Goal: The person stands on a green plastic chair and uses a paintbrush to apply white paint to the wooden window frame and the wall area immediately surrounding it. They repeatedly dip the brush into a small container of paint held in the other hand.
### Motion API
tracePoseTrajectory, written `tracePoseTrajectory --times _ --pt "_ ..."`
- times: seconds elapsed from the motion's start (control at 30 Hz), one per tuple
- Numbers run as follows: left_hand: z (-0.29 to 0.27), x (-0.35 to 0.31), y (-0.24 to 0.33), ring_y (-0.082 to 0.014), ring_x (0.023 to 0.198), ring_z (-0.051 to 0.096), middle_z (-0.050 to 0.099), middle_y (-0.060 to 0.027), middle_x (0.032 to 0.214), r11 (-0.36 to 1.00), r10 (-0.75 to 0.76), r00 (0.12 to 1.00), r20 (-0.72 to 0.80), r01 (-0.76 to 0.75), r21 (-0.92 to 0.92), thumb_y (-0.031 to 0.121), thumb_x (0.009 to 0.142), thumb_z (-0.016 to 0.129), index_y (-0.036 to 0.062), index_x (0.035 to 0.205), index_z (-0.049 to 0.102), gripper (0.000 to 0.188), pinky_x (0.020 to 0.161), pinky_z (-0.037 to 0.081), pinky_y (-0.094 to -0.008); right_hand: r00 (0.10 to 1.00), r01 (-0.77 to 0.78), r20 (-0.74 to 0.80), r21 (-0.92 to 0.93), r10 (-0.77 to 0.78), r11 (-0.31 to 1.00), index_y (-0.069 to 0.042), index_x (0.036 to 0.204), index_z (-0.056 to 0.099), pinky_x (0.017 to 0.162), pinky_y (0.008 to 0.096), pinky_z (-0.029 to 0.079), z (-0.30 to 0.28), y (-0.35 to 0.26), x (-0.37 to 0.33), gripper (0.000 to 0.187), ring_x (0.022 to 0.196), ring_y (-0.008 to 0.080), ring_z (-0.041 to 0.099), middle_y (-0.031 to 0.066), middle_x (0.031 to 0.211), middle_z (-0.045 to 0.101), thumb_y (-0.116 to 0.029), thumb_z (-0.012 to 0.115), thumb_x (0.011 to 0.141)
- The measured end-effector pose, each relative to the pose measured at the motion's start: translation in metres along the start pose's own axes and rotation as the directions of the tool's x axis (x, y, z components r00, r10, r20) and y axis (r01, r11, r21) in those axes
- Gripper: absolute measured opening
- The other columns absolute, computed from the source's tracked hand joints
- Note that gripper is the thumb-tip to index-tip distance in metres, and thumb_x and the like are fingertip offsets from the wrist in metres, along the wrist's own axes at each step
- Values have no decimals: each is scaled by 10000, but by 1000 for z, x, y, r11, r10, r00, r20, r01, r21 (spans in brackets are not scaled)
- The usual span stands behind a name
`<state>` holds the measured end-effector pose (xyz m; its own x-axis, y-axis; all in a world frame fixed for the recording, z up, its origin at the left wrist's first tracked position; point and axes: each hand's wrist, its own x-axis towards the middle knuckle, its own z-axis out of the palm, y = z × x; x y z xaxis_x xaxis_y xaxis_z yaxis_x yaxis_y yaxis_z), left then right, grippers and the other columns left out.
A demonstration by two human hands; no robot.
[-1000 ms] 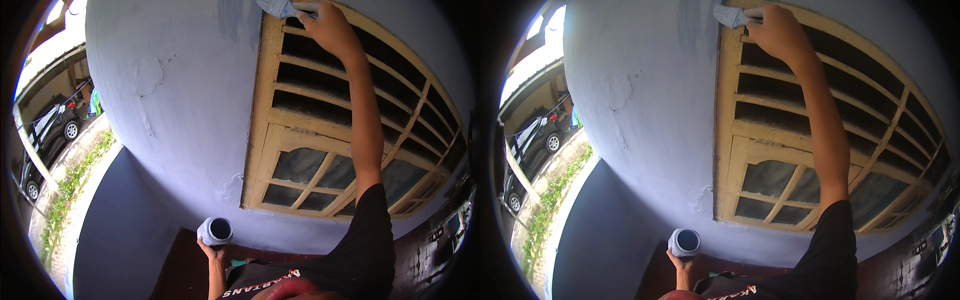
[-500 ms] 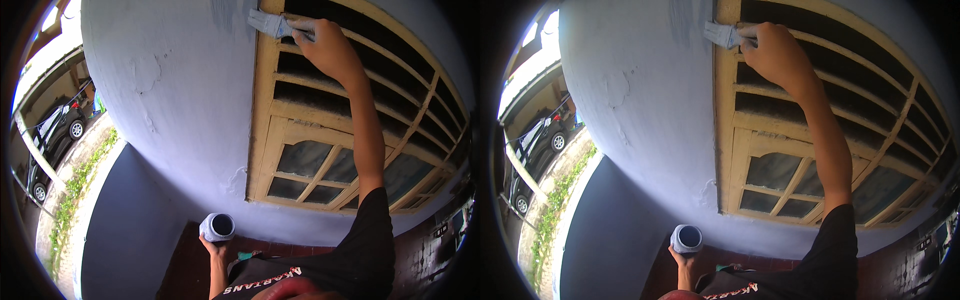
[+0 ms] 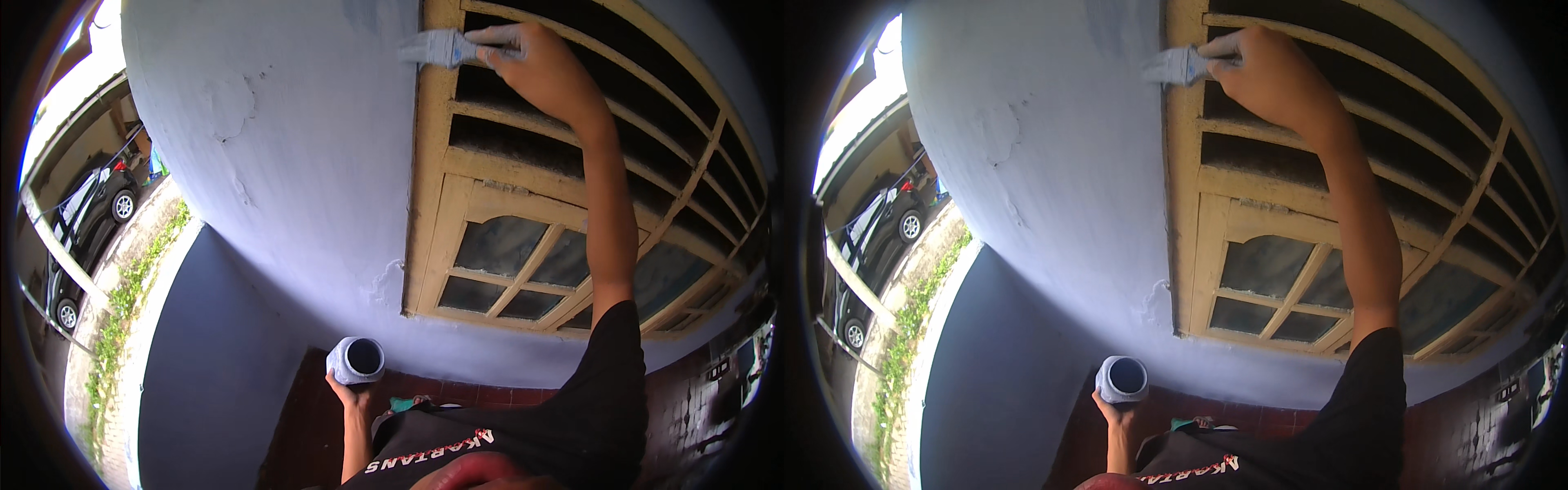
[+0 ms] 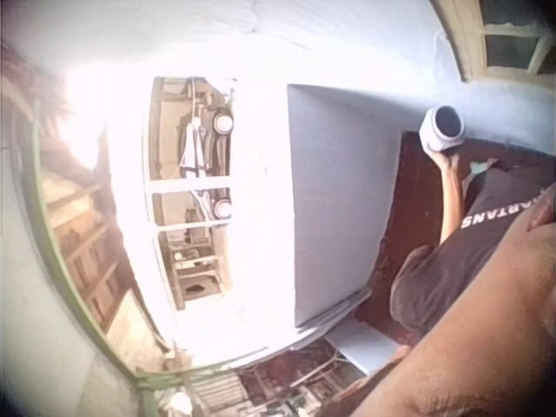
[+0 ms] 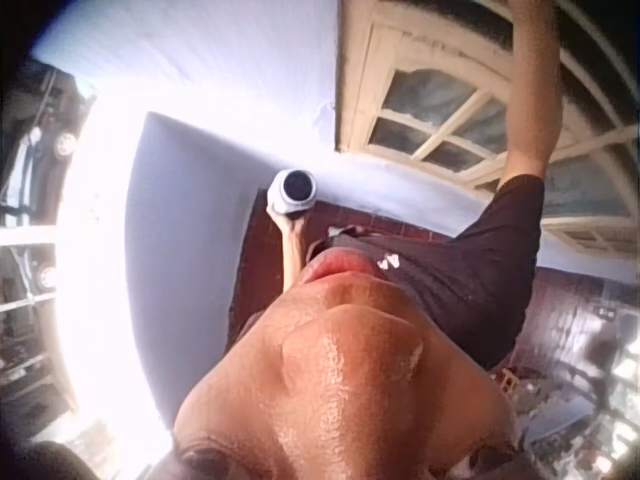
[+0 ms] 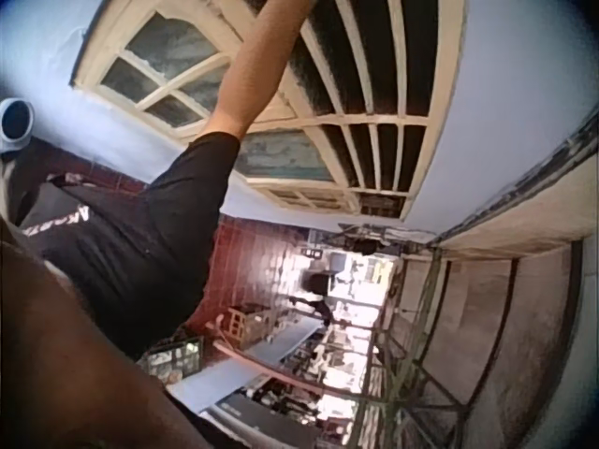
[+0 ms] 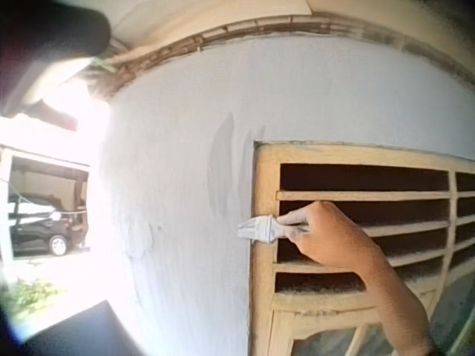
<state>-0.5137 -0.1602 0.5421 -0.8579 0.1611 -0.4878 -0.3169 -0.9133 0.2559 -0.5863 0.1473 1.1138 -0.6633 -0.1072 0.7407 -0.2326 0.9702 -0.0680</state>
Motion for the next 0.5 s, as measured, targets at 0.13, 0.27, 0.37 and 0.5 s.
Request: tracePoseTrajectory --times 0.13,0.27,0.37,0.5 --pt "-5 8 -2 -334 1280 546 568 -107 1421 1000 -11 1000 -3 11 20 618 907 473 147 1389 577 683 1088 436 -560 883 185 -447 52 -143 981 9 1229 723 623 365 515 7 -2 11 305 585 206 631 214 807 722 -130 659 964" --pt "-3 9 0 -340 1274 553 574 -107 1414 1000 2 1000 19 -3 27 608 911 467 143 1376 588 668 1085 440 -571 957 50 -288 45 -35 998 9 1256 706 729 344 534 12 -6 -4 309 725 220 680 222 996 757 -139 660 988" --pt "5 8 -2 -341 1274 555 579 -109 1407 999 -17 1000 20 16 38 597 914 462 138 1376 587 664 1088 440 -573 986 56 -155 1 -55 998 -40 1261 722 814 362 564 25 5 -27 299 888 302 740 217 1078 748 -161 675 991" --pt "-9 16 3 -358 1337 514 532 -117 1478 998 -6 997 77 2 56 624 894 498 145 1461 519 743 1127 396 -610 976 -73 207 34 64 997 -54 1251 735 789 364 571 22 -13 -52 301 865 323 752 231 1087 743 -135 694 964"
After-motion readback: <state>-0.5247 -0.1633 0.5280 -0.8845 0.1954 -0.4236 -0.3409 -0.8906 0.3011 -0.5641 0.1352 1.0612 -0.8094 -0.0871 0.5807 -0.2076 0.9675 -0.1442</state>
